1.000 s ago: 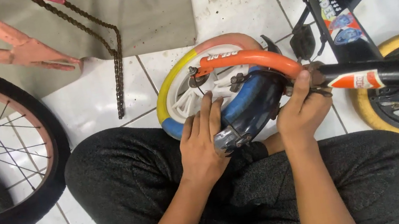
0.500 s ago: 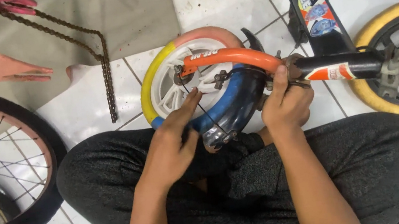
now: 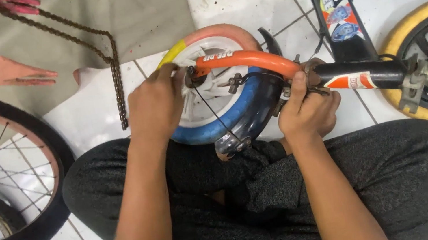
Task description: Adjusting and tightening a bicycle fender onto a wheel assembly using a wrench.
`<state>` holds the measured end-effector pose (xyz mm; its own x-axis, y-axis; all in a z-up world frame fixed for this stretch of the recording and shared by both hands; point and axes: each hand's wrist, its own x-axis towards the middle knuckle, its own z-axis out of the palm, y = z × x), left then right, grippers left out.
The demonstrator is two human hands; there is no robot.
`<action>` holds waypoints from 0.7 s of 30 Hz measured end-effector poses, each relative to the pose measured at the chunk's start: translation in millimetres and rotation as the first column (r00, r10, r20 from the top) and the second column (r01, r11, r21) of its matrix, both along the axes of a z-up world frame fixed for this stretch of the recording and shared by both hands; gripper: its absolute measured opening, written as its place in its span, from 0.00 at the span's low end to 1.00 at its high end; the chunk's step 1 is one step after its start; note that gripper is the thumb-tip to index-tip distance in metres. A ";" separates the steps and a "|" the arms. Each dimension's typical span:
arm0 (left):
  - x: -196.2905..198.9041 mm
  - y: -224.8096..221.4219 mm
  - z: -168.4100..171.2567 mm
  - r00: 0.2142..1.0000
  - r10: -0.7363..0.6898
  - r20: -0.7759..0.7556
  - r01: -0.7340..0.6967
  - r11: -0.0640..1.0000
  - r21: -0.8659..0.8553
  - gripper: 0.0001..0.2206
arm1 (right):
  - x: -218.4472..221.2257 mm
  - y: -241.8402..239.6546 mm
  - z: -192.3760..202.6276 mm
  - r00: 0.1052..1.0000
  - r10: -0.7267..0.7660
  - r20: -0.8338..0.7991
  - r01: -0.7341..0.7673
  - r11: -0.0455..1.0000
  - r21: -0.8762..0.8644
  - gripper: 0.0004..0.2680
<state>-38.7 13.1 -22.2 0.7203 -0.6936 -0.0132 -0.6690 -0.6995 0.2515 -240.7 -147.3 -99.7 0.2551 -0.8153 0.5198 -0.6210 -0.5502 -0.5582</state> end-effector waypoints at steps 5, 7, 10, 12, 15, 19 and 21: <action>16.1 -19.2 -31.3 0.970 -0.208 0.128 0.177 0.960 0.218 0.13 | 4.3 -5.1 6.0 0.995 0.082 0.051 -0.082 0.997 0.007 0.12; 25.6 -18.6 -32.2 0.949 -0.271 0.161 0.216 0.930 0.297 0.12 | 5.9 -5.8 6.7 0.991 0.107 0.077 -0.109 0.994 0.031 0.13; 31.8 -19.5 -21.3 0.908 -0.395 0.141 0.315 0.864 0.392 0.12 | 2.3 -2.5 16.8 0.990 0.116 0.075 -0.120 0.992 0.049 0.14; 33.5 -21.5 -14.5 0.898 -0.428 0.098 0.351 0.835 0.424 0.13 | 7.5 -2.6 29.9 0.966 0.185 0.179 -0.196 0.979 0.048 0.12; 36.4 -22.1 -17.8 0.944 -0.329 0.006 0.307 0.889 0.338 0.15 | 9.4 -3.5 26.5 0.966 0.187 0.176 -0.198 0.979 0.047 0.12; 38.1 -11.9 -2.2 0.871 0.030 -0.490 0.013 0.996 0.084 0.26 | 11.6 -3.0 31.1 0.964 0.194 0.182 -0.206 0.978 0.046 0.13; 38.1 -14.0 5.2 0.834 0.115 -0.539 -0.179 0.982 -0.067 0.31 | 10.2 -2.9 23.9 0.967 0.197 0.163 -0.204 0.979 0.025 0.14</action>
<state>-0.6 -0.9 -17.0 0.7181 -0.5998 -0.3530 -0.3020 -0.7256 0.6184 -230.5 -150.2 -75.9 0.3327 -0.7773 0.5340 -0.4020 -0.6292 -0.6652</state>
